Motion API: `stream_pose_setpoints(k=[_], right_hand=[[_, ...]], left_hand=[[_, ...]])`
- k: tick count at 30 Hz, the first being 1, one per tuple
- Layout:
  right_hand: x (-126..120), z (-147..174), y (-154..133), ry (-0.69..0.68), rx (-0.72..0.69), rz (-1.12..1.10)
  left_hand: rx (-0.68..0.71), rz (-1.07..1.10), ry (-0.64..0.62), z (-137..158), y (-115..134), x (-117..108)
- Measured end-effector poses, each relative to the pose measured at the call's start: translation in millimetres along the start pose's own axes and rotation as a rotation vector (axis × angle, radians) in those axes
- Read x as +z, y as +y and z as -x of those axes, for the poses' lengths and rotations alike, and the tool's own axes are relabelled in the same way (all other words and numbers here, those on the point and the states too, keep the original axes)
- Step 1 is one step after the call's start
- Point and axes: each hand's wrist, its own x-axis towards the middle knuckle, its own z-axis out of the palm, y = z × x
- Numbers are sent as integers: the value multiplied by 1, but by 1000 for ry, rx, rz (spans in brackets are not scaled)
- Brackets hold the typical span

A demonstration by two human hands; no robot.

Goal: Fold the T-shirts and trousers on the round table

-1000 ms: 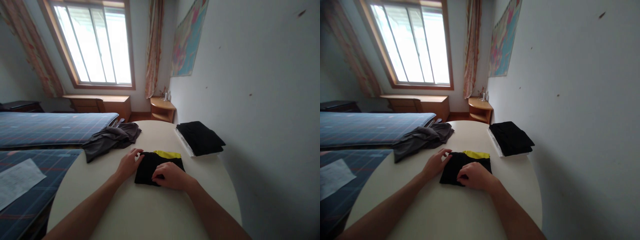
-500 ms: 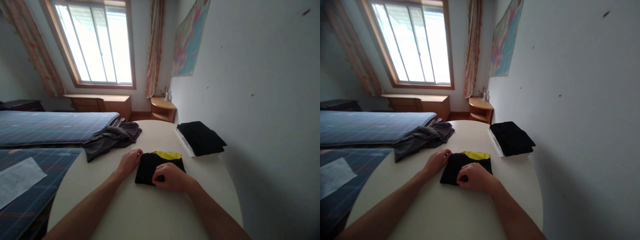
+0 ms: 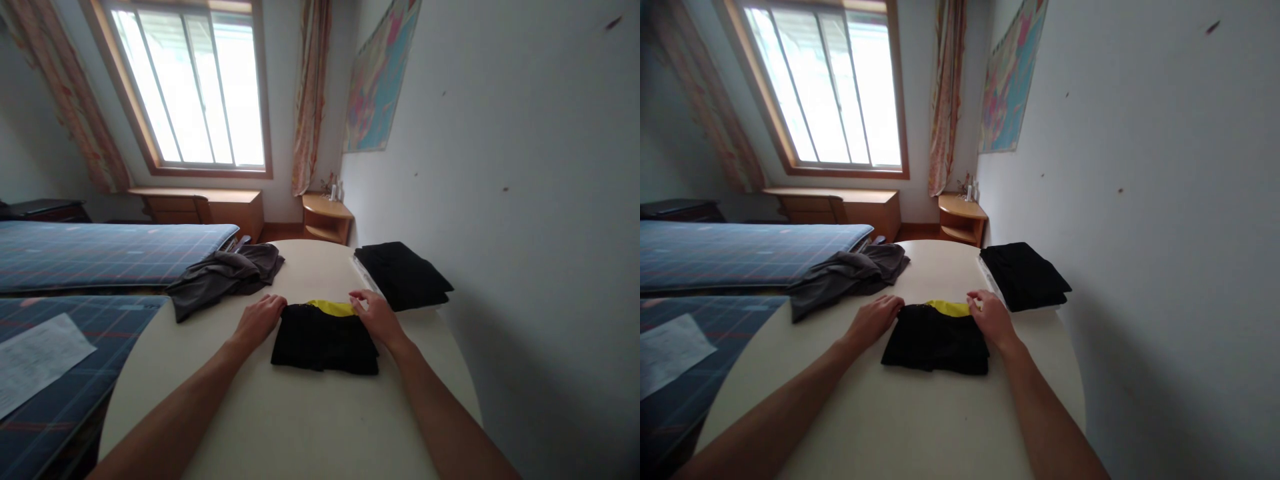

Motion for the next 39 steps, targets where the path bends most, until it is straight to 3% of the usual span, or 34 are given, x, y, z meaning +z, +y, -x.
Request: stream_pose_setpoints(k=[3,10,15,24,30,33,36,38,39], right_hand=[[1,-2,16,-82,62,-12],[4,-3,26,-244,-11,42],[6,-3,30,-251,26,75],[3,-1,30,-274,-27,50],[2,0,25,-271,42,-2],[2,0,26,-279,68,13],[1,1,24,-250,44,41],[0,2,20,-209,-4,67],[-1,3,16,-194,-31,76]], left_hand=[[-29,-55,26,0,1,0],[-127,-81,18,1,-2,-4],[-184,-27,-1,3,-5,-4],[-221,290,10,-2,-3,11],[-282,435,25,-3,-5,14],[-315,409,33,-2,-1,16],[-201,300,182,2,10,11],[19,283,222,7,19,3],[164,296,176,10,25,-2]])
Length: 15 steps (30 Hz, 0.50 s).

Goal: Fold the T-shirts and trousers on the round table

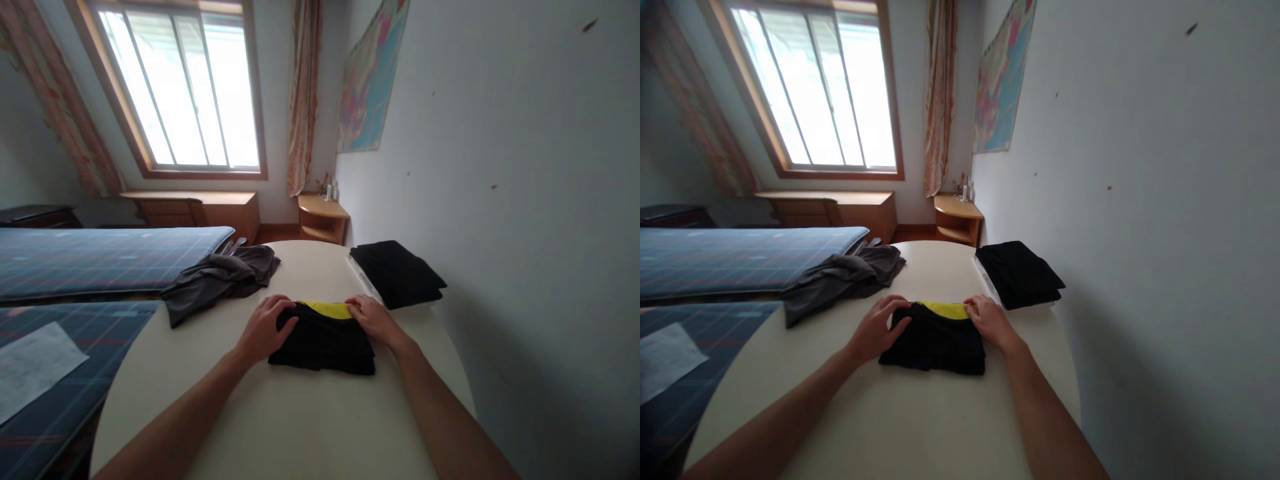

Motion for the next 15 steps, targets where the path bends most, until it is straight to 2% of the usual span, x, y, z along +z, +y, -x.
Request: stream_pose_setpoints(k=[3,5,10,15], right_hand=[[0,2,-10,16,-84,0],[2,3,-15,-11,-131,-16],[5,4,-15,-103,-146,-17],[2,4,-20,-39,-199,-2]], left_hand=[[310,76,-295,5,18,-9],[369,68,-391,9,24,-12],[309,19,-425,11,25,-13],[322,-127,-422,11,24,-19]])
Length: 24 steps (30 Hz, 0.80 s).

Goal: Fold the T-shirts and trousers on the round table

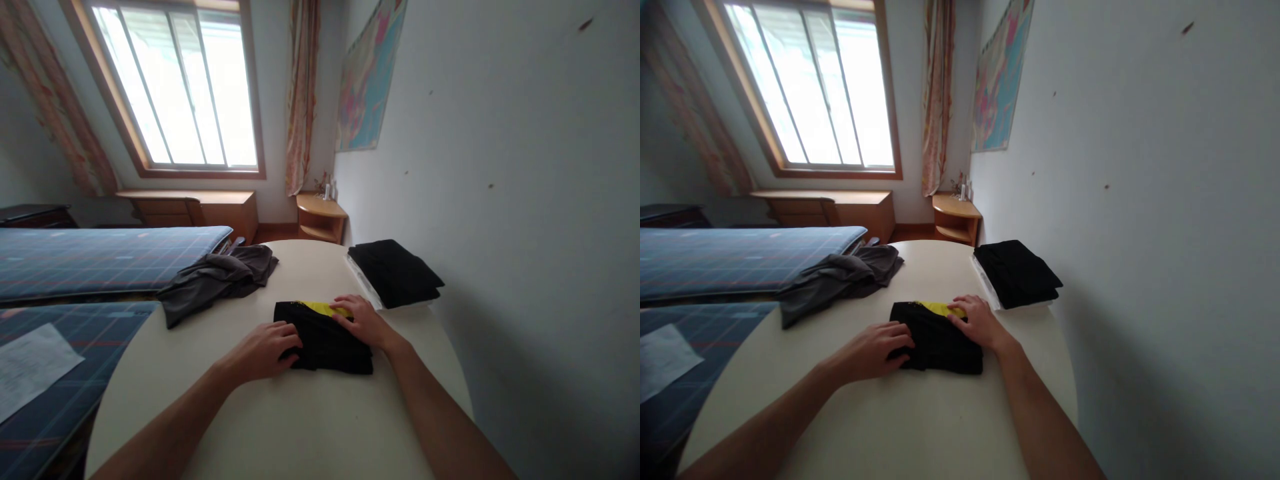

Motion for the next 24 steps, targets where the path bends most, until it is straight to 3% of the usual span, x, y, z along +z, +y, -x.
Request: stream_pose_setpoints(k=[7,12,17,20,24], right_hand=[[-4,5,-12,-101,-42,-27],[-5,9,-18,-150,-12,78],[-1,8,-38,-242,-101,51],[3,9,-45,-375,-79,20],[-2,10,-46,-381,-68,-34]], left_hand=[[62,-69,68,0,0,-3],[68,52,-16,2,4,-4],[-167,138,96,-1,2,2],[-191,111,138,0,-5,8],[-125,95,12,8,-17,16]])
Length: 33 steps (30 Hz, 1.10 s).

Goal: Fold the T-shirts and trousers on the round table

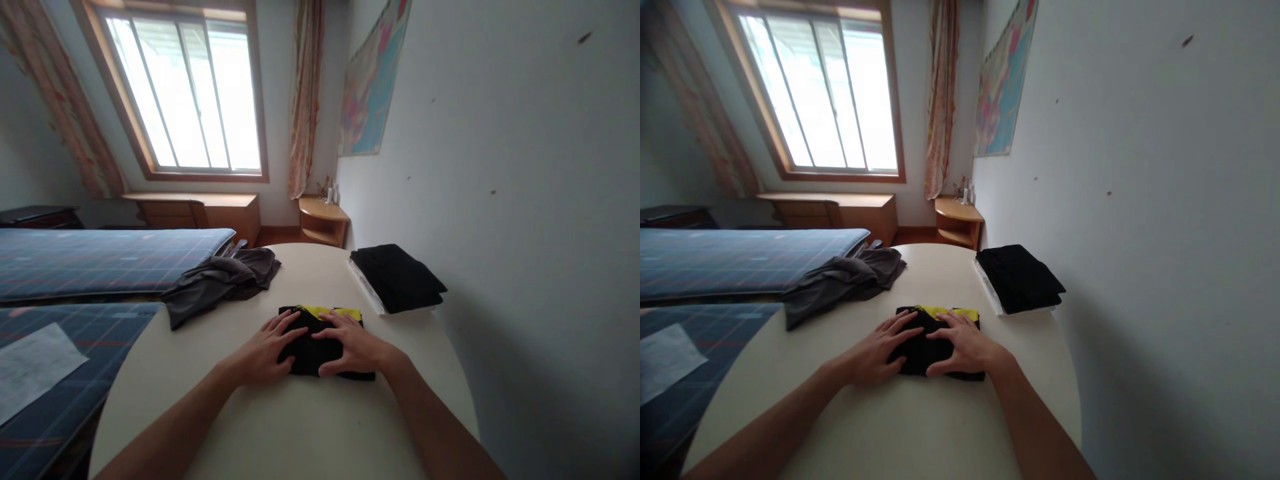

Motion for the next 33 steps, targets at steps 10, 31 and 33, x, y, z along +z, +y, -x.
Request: stream_pose_setpoints(k=[10,31,33], right_hand=[[-8,-49,8,238,173,56],[-38,-41,50,133,246,-89],[-51,-41,56,238,269,-45]], left_hand=[[43,35,-166,9,4,-14],[-174,-131,181,-9,-18,14],[-190,-123,181,-8,-19,18]])
